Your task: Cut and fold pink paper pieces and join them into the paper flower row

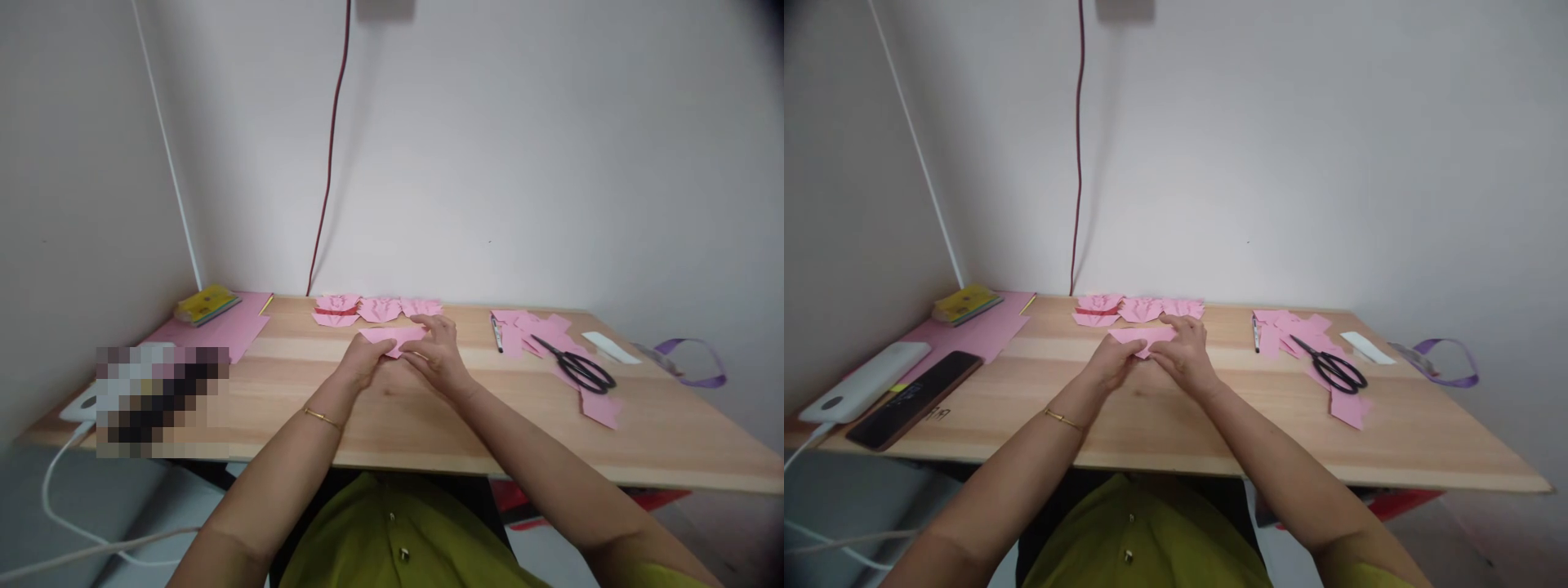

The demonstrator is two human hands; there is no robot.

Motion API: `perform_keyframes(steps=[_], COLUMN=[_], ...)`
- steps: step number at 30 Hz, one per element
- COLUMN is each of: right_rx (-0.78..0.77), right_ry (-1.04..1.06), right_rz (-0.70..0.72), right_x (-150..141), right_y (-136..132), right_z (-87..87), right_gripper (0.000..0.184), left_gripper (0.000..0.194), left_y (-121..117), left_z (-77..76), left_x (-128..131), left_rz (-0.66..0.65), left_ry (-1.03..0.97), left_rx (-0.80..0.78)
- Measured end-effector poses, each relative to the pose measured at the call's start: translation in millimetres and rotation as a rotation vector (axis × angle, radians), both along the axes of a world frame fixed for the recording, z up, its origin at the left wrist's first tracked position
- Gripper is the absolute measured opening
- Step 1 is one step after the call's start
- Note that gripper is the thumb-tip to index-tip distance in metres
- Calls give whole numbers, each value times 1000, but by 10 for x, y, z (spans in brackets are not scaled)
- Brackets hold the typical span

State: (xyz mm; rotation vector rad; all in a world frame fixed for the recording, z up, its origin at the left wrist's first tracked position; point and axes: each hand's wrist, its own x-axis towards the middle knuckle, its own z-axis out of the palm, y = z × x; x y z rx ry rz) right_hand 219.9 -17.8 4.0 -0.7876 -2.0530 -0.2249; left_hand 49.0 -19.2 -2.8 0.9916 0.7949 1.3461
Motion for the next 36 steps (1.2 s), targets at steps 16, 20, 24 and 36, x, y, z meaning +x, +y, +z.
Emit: perform_keyframes(steps=[16,20,24,36], right_rx=[-170,-187,-199,-247], right_ry=[130,128,119,123], right_rz=[-81,-54,-55,-65], right_x=[-39,-40,-50,-62], right_y=[5,13,5,-24], right_z=[-13,-22,-13,18], right_gripper=[18,18,19,19], left_gripper=[27,28,30,28], left_y=[-29,-35,-32,-42], left_z=[15,6,-8,10], left_x=[41,25,14,-5], left_rz=[-91,-39,-22,46], left_ry=[34,140,196,344], left_rx=[93,156,185,236])
